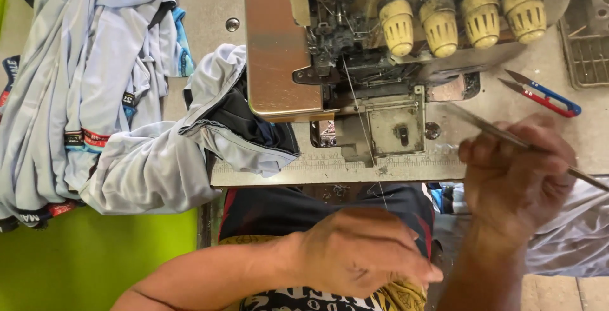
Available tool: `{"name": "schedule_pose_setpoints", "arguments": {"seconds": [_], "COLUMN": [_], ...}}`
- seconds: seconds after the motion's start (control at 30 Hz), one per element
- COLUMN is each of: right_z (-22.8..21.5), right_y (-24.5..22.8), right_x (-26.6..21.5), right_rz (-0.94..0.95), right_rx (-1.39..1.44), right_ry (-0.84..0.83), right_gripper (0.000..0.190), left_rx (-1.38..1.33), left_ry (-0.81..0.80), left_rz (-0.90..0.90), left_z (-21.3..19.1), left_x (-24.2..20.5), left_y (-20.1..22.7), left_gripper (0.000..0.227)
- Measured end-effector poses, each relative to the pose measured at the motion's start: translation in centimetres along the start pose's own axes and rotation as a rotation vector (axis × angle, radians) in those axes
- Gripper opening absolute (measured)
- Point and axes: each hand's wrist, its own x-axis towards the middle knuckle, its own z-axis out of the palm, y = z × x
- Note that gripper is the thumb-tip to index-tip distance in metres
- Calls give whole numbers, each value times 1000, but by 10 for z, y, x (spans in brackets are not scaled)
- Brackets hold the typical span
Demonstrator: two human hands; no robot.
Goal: Threading an industrial overlock sewing machine using tweezers to guide thread through various internal components and needles.
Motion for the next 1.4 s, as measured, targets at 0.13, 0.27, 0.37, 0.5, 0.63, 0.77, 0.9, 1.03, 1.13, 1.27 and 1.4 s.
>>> {"name": "schedule_pose_setpoints", "arguments": {"seconds": [0.13,0.27,0.37,0.5,0.63,0.77,0.9,1.03,1.13,1.27,1.4], "right_z": [-34,-56,-69,-113,-110,-86,-6,9,15,16,26], "right_y": [-10,-12,-7,5,-2,-10,-32,-9,-5,2,6], "right_x": [-20,-39,-34,-23,-19,1,36,45,50,46,42], "right_rz": [138,99,107,187,251,289,315,385,395,356,442], "right_rx": [-15,-122,-73,45,-313,102,-336,-302,-385,-369,-429], "right_ry": [33,31,-24,-132,-3,-336,-654,-729,-733,-848,-818], "right_gripper": [40,40,39,51,91,64,32,35,24,34,39], "left_rx": [-256,-513,-618,-731,-754,-677,-551,-562,-797,-926,-981], "left_ry": [78,218,309,325,292,273,172,148,183,230,326], "left_rz": [-207,-381,-538,-578,-558,-642,-708,-663,-616,-580,-612], "left_z": [11,18,18,17,11,0,-12,-29,-37,-46,-54], "left_x": [5,16,26,27,20,14,0,-17,-27,-28,-21], "left_y": [-4,-10,-11,-18,-28,-33,-33,-28,-20,-6,7], "left_gripper": [24,16,17,19,17,15,9,11,18,9,9]}}
